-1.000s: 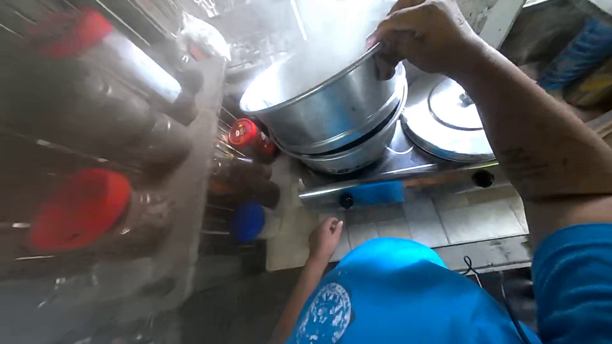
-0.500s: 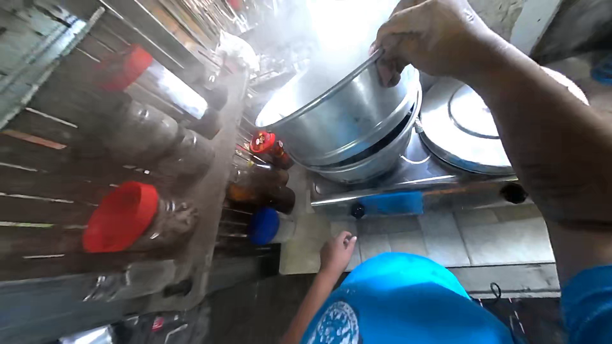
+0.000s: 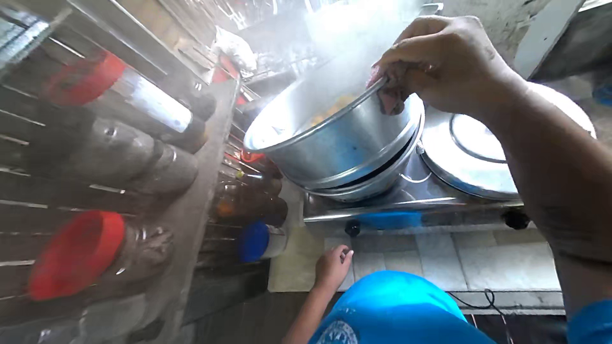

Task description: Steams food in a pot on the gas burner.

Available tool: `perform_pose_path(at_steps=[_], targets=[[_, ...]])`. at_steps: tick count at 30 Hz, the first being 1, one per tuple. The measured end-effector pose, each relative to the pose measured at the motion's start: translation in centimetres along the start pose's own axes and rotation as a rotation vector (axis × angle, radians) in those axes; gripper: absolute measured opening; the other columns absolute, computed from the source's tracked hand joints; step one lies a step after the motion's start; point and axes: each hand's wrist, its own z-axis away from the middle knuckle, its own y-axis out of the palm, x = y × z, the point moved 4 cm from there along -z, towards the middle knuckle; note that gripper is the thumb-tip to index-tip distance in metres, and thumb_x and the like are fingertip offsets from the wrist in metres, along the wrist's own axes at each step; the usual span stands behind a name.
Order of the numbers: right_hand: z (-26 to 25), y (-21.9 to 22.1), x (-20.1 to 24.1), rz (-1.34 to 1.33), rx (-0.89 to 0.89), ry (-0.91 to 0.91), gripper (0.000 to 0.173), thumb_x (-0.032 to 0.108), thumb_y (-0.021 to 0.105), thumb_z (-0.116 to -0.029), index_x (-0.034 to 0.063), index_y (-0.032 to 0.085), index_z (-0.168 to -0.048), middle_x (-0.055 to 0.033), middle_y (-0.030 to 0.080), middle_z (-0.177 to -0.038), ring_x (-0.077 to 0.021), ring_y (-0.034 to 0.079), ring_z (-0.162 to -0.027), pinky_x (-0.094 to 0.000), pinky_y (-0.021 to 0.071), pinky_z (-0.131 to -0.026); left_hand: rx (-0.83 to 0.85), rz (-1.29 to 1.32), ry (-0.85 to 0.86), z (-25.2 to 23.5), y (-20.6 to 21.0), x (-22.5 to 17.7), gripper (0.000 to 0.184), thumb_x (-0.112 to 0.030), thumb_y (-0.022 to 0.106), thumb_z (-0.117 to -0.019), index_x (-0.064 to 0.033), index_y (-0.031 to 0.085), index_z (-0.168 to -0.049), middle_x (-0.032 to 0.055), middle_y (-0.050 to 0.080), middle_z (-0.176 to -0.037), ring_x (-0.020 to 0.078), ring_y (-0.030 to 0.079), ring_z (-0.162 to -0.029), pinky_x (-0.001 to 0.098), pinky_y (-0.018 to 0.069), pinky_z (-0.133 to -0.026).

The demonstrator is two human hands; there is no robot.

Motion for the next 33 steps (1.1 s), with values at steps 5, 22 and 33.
perform_pose_path(at_steps=[5, 22, 33], targets=[[0.3, 0.1, 0.0, 0.025, -0.012, -0.005, 0.028, 0.007, 0.051, -0.0998, 0.0098, 0.076, -0.114, -0.0156, 0.068, -0.113, -0.0253, 0.066, -0.105, -0.0428, 0.0518, -0.092, 0.029, 0.007, -0.026, -0.2, -0.1, 0.1, 0.042, -0.037, 0.051, -0.1076, -0.0078, 0.064, -0.136, 0.0149, 0.070, -0.120, 0.0293, 0.068, -0.112, 0.0508, 0.0510, -0.100], [5.4, 1.7, 1.4, 0.021, -0.068, -0.021, 0.020, 0.009, 0.062, -0.0996, -0.0011, 0.074, -0.113, -0.0177, 0.067, -0.116, -0.0212, 0.065, -0.113, -0.0309, 0.0521, -0.101, 0.076, 0.040, 0.008, -0.8, 0.2, 0.2, 0.044, -0.037, 0.050, -0.1076, -0.0059, 0.063, -0.136, 0.0155, 0.070, -0.122, 0.0302, 0.067, -0.113, 0.0512, 0.0502, -0.101], [5.5, 1.9, 2.6, 0.393, 0.138, -0.067, 0.024, 0.017, 0.062, -0.0995, 0.0032, 0.071, -0.116, -0.0167, 0.070, -0.120, -0.0357, 0.069, -0.106, -0.0526, 0.0561, -0.083, 0.106, 0.042, 0.060, -0.8, 0.4, -0.2, 0.045, -0.037, 0.051, -0.1071, -0.0059, 0.061, -0.138, 0.0159, 0.069, -0.123, 0.0312, 0.066, -0.115, 0.0523, 0.0494, -0.102]])
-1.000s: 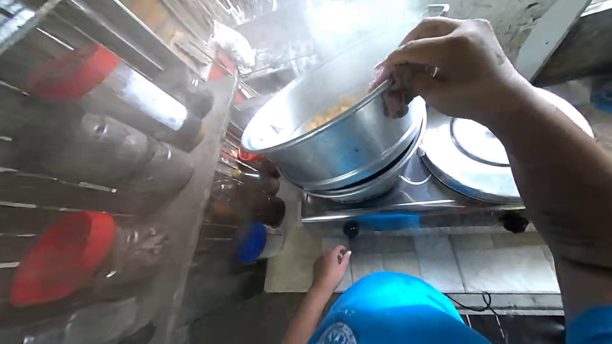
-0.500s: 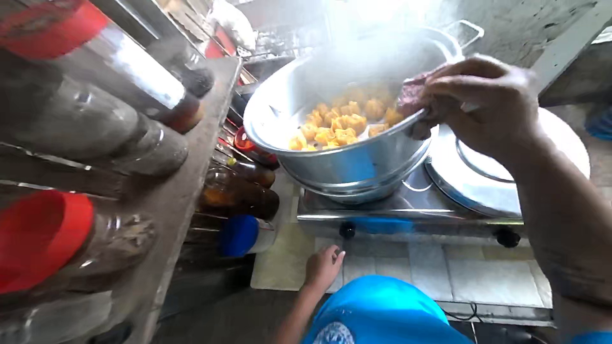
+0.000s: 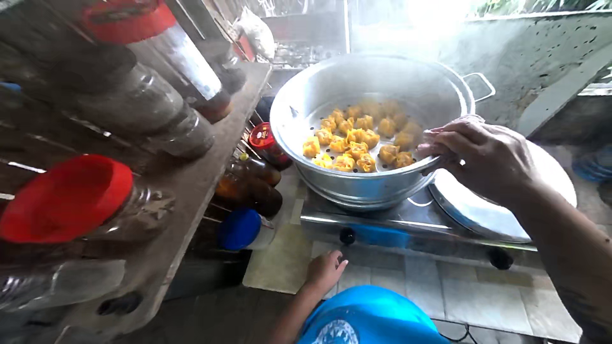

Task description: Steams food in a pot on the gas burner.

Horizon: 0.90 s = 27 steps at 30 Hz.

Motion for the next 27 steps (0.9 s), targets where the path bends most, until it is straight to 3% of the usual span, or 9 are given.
perform_pose_path(at_steps=[4, 6, 8, 12, 18, 23, 27], targets=[[0.4, 0.7, 0.1, 0.071, -0.011, -0.015, 0.023, 0.019, 0.060, -0.0977, 0.0022, 0.073, -0.106, -0.0174, 0.072, -0.113, -0.0373, 0.070, -0.100, -0.0553, 0.0542, -0.079, -0.012, 0.015, -0.006, 0.3, -0.2, 0.2, 0.045, -0.037, 0.050, -0.1075, -0.0060, 0.061, -0.138, 0.0159, 0.069, -0.124, 0.0310, 0.066, -0.115, 0.0517, 0.0491, -0.102], [1.5, 2.3, 0.5, 0.068, -0.031, 0.038, 0.026, 0.023, 0.061, -0.0978, 0.0012, 0.074, -0.105, -0.0198, 0.072, -0.105, -0.0391, 0.071, -0.089, -0.0563, 0.0540, -0.074, -0.018, 0.034, -0.005, 0.3, -0.1, 0.5, 0.044, -0.036, 0.050, -0.1075, -0.0054, 0.061, -0.138, 0.0166, 0.068, -0.124, 0.0317, 0.066, -0.115, 0.0520, 0.0491, -0.102], [2.3, 4.2, 1.2, 0.053, -0.065, 0.073, 0.020, 0.016, 0.060, -0.0959, 0.0010, 0.073, -0.100, -0.0219, 0.070, -0.095, -0.0406, 0.069, -0.077, -0.0554, 0.0532, -0.064, -0.022, 0.053, -0.012, 0.3, 0.0, 0.9, 0.044, -0.036, 0.051, -0.1076, -0.0052, 0.061, -0.137, 0.0169, 0.069, -0.122, 0.0320, 0.066, -0.115, 0.0521, 0.0494, -0.101], [0.8, 4.0, 1.9, 0.067, -0.028, -0.005, 0.019, 0.009, 0.059, -0.0991, 0.0043, 0.076, -0.105, -0.0190, 0.072, -0.099, -0.0376, 0.071, -0.090, -0.0538, 0.0553, -0.079, -0.034, 0.087, -0.040, 0.4, 0.0, 1.6, 0.043, -0.036, 0.051, -0.1072, -0.0054, 0.062, -0.136, 0.0159, 0.069, -0.120, 0.0302, 0.067, -0.113, 0.0507, 0.0497, -0.101], [-2.2, 1.3, 1.7, 0.141, 0.112, -0.184, 0.019, -0.005, 0.061, -0.0924, 0.0047, 0.075, -0.102, -0.0163, 0.071, -0.099, -0.0354, 0.069, -0.087, -0.0519, 0.0524, -0.073, -0.049, 0.068, -0.049, 0.2, -0.2, 2.4, 0.044, -0.037, 0.050, -0.1075, -0.0053, 0.062, -0.136, 0.0158, 0.070, -0.121, 0.0307, 0.067, -0.113, 0.0515, 0.0502, -0.101], [-3.1, -1.0, 1.0, 0.342, 0.219, -0.223, 0.021, -0.008, 0.063, -0.0929, 0.0049, 0.073, -0.106, -0.0177, 0.070, -0.110, -0.0365, 0.067, -0.093, -0.0536, 0.0487, -0.086, -0.038, 0.070, -0.013, 0.0, -0.2, 2.1, 0.045, -0.036, 0.051, -0.1074, -0.0036, 0.062, -0.136, 0.0175, 0.069, -0.122, 0.0327, 0.066, -0.115, 0.0526, 0.0491, -0.102], [-1.7, 0.0, 1.8, 0.249, 0.280, -0.178, 0.020, -0.006, 0.065, -0.0922, 0.0076, 0.074, -0.105, -0.0168, 0.070, -0.109, -0.0378, 0.067, -0.100, -0.0552, 0.0515, -0.093, -0.037, 0.054, 0.015, -0.2, -0.1, 1.9, 0.045, -0.037, 0.050, -0.1073, -0.0051, 0.062, -0.136, 0.0167, 0.069, -0.122, 0.0326, 0.066, -0.115, 0.0528, 0.0493, -0.102]])
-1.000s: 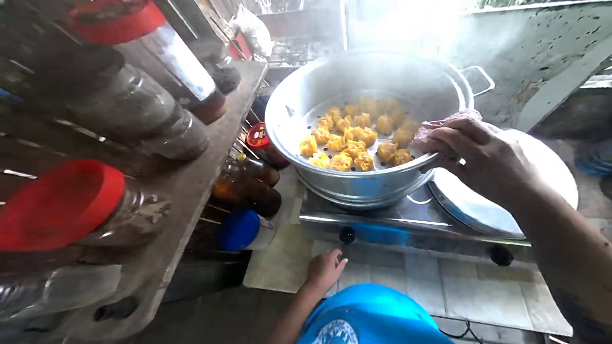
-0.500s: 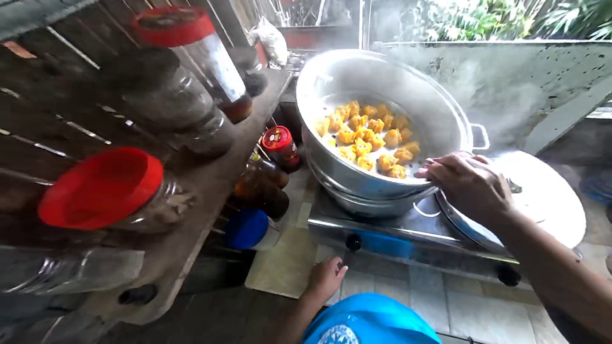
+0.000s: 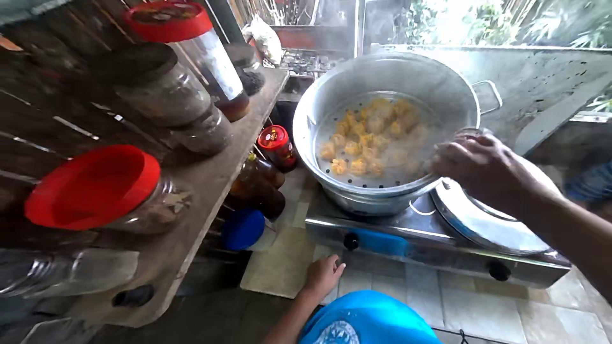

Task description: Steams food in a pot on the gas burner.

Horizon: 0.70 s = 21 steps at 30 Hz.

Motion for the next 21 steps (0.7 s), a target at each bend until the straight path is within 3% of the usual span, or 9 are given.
perform_pose_path(at_steps=[2, 6, 15, 21], targets=[[0.4, 0.6, 0.3, -0.064, -0.019, 0.018, 0.019, -0.006, 0.067, -0.0908, 0.0077, 0.074, -0.102, -0.0168, 0.071, -0.103, -0.0382, 0.069, -0.095, -0.0552, 0.0537, -0.089, 0.014, -0.009, 0.008, 0.0, 0.0, -0.2, 0.045, -0.037, 0.049, -0.1077, -0.0057, 0.061, -0.137, 0.0166, 0.069, -0.123, 0.0322, 0.065, -0.116, 0.0525, 0.0489, -0.102], [0.5, 1.1, -1.7, -0.239, -0.135, 0.047, 0.020, 0.001, 0.062, -0.0953, 0.0082, 0.077, -0.107, -0.0161, 0.072, -0.109, -0.0374, 0.068, -0.105, -0.0575, 0.0528, -0.095, 0.001, -0.001, 0.017, 0.4, -0.6, -0.5, 0.044, -0.036, 0.049, -0.1081, -0.0044, 0.061, -0.137, 0.0174, 0.068, -0.122, 0.0322, 0.066, -0.115, 0.0515, 0.0487, -0.102], [0.4, 1.1, -1.6, -0.358, -0.202, 0.168, 0.016, 0.006, 0.062, -0.0949, -0.0004, 0.076, -0.099, -0.0219, 0.071, -0.107, -0.0422, 0.070, -0.097, -0.0615, 0.0537, -0.085, -0.001, 0.005, 0.007, 0.3, -0.7, -0.1, 0.045, -0.036, 0.049, -0.1081, -0.0033, 0.061, -0.136, 0.0177, 0.068, -0.123, 0.0324, 0.065, -0.116, 0.0515, 0.0484, -0.103], [0.4, 1.3, -2.6, -0.394, -0.248, 0.241, 0.018, 0.010, 0.060, -0.0965, 0.0017, 0.076, -0.100, -0.0199, 0.072, -0.109, -0.0412, 0.070, -0.098, -0.0625, 0.0542, -0.081, -0.019, 0.026, 0.014, 0.2, -1.0, 0.0, 0.046, -0.036, 0.049, -0.1082, -0.0016, 0.060, -0.137, 0.0190, 0.068, -0.123, 0.0331, 0.065, -0.116, 0.0521, 0.0483, -0.103]])
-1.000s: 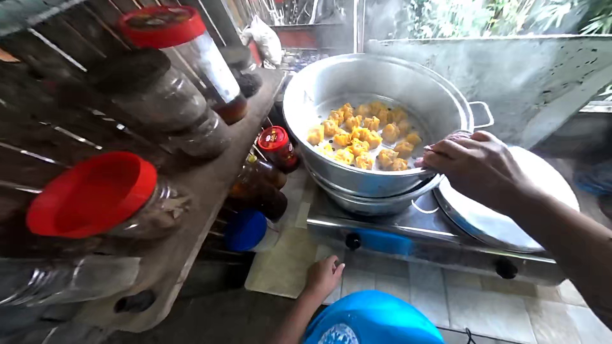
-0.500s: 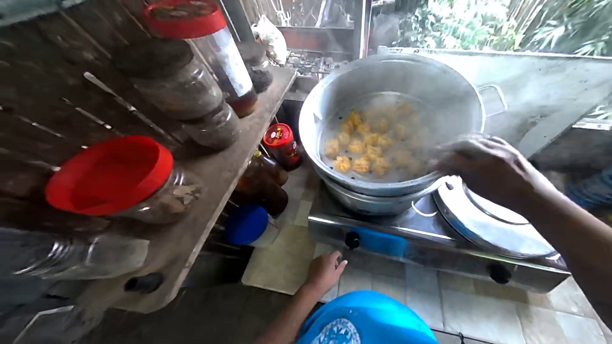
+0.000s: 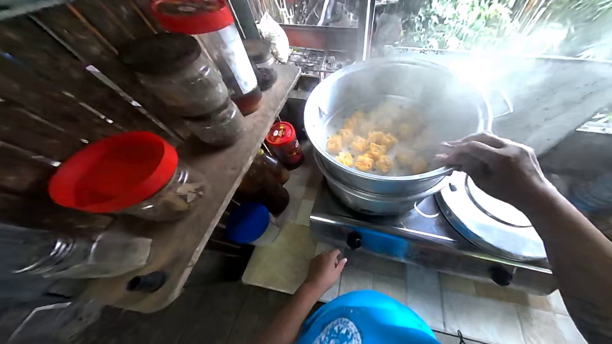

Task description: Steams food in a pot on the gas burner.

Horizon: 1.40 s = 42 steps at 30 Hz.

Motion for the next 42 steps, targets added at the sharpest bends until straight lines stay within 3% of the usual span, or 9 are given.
perform_pose_path(at_steps=[11, 16, 21, 24, 28, 32, 34, 38, 42], targets=[[1.2, 1.0, 1.8, -0.015, -0.092, 0.068, 0.023, 0.015, 0.054, -0.1031, 0.0024, 0.073, -0.108, -0.0191, 0.070, -0.117, -0.0388, 0.069, -0.104, -0.0589, 0.0547, -0.085, 0.001, 0.002, -0.020, -0.2, -0.6, 0.2, 0.048, -0.038, 0.049, -0.1079, -0.0023, 0.059, -0.139, 0.0182, 0.068, -0.125, 0.0330, 0.065, -0.118, 0.0525, 0.0481, -0.103], [2.6, -0.3, 2.2, -0.081, -0.166, 0.137, 0.029, 0.013, 0.055, -0.1028, 0.0016, 0.070, -0.125, -0.0211, 0.067, -0.127, -0.0313, 0.067, -0.114, -0.0441, 0.0555, -0.096, 0.025, -0.003, -0.030, -0.2, 0.1, 0.7, 0.048, -0.038, 0.049, -0.1079, -0.0018, 0.059, -0.138, 0.0190, 0.068, -0.125, 0.0341, 0.065, -0.117, 0.0535, 0.0479, -0.103], [7.2, -5.7, -1.9, -0.227, -0.436, 0.467, 0.030, 0.006, 0.060, -0.0991, -0.0049, 0.064, -0.127, -0.0179, 0.069, -0.121, -0.0233, 0.071, -0.103, -0.0442, 0.0603, -0.093, 0.020, -0.005, -0.060, 0.0, 0.7, 1.0, 0.047, -0.038, 0.052, -0.1069, -0.0018, 0.061, -0.136, 0.0187, 0.069, -0.121, 0.0345, 0.066, -0.114, 0.0544, 0.0493, -0.101], [9.8, -7.4, -3.7, -0.013, -0.685, 0.659, 0.036, 0.019, 0.059, -0.1029, -0.0044, 0.060, -0.130, -0.0158, 0.068, -0.114, -0.0171, 0.068, -0.098, -0.0389, 0.0572, -0.091, 0.021, -0.027, -0.076, -0.4, 1.3, 1.5, 0.047, -0.039, 0.053, -0.1064, -0.0031, 0.061, -0.136, 0.0182, 0.070, -0.121, 0.0344, 0.066, -0.115, 0.0553, 0.0490, -0.101], [11.0, -2.9, -5.8, 0.261, -0.287, 1.011, 0.045, 0.028, 0.060, -0.1025, 0.0065, 0.057, -0.141, -0.0279, 0.056, -0.137, -0.0463, 0.060, -0.119, -0.0644, 0.0473, -0.099, 0.016, -0.059, -0.038, -0.6, 1.3, 1.1, 0.048, -0.039, 0.054, -0.1060, -0.0022, 0.063, -0.135, 0.0188, 0.071, -0.120, 0.0349, 0.067, -0.114, 0.0565, 0.0493, -0.101], [14.4, 5.7, -13.5, 0.148, 0.292, 1.294, 0.067, 0.032, 0.067, -0.0978, -0.0004, 0.042, -0.151, -0.0377, 0.040, -0.149, -0.0587, 0.045, -0.132, -0.0764, 0.0373, -0.101, 0.009, -0.013, -0.006, -0.4, 0.5, 0.3, 0.045, -0.037, 0.055, -0.1060, -0.0038, 0.063, -0.135, 0.0175, 0.071, -0.118, 0.0342, 0.068, -0.112, 0.0562, 0.0497, -0.099], [15.0, 7.3, -15.7, 0.044, 0.335, 1.319, 0.069, 0.030, 0.061, -0.1024, -0.0036, 0.032, -0.155, -0.0386, 0.038, -0.151, -0.0556, 0.039, -0.139, -0.0709, 0.0336, -0.109, 0.029, 0.020, 0.004, -0.2, 0.3, 0.0, 0.043, -0.037, 0.054, -0.1065, -0.0056, 0.063, -0.135, 0.0163, 0.071, -0.118, 0.0324, 0.067, -0.112, 0.0538, 0.0498, -0.100], [12.5, 5.1, -13.8, 0.155, 0.248, 1.326, 0.044, 0.024, 0.050, -0.1059, -0.0058, 0.056, -0.138, -0.0366, 0.051, -0.140, -0.0528, 0.048, -0.133, -0.0710, 0.0371, -0.105, 0.042, 0.041, 0.019, 0.0, 0.0, 0.1, 0.043, -0.036, 0.053, -0.1069, -0.0052, 0.062, -0.136, 0.0168, 0.070, -0.119, 0.0323, 0.067, -0.111, 0.0526, 0.0497, -0.100], [12.0, 3.8, -13.6, 0.241, 0.109, 1.374, 0.055, 0.028, 0.055, -0.1023, -0.0088, 0.049, -0.143, -0.0388, 0.035, -0.152, -0.0525, 0.038, -0.141, -0.0645, 0.0331, -0.113, 0.047, 0.031, -0.003, -0.4, 0.4, 0.6, 0.045, -0.037, 0.053, -0.1069, -0.0021, 0.062, -0.135, 0.0185, 0.070, -0.119, 0.0333, 0.067, -0.113, 0.0535, 0.0492, -0.101]])
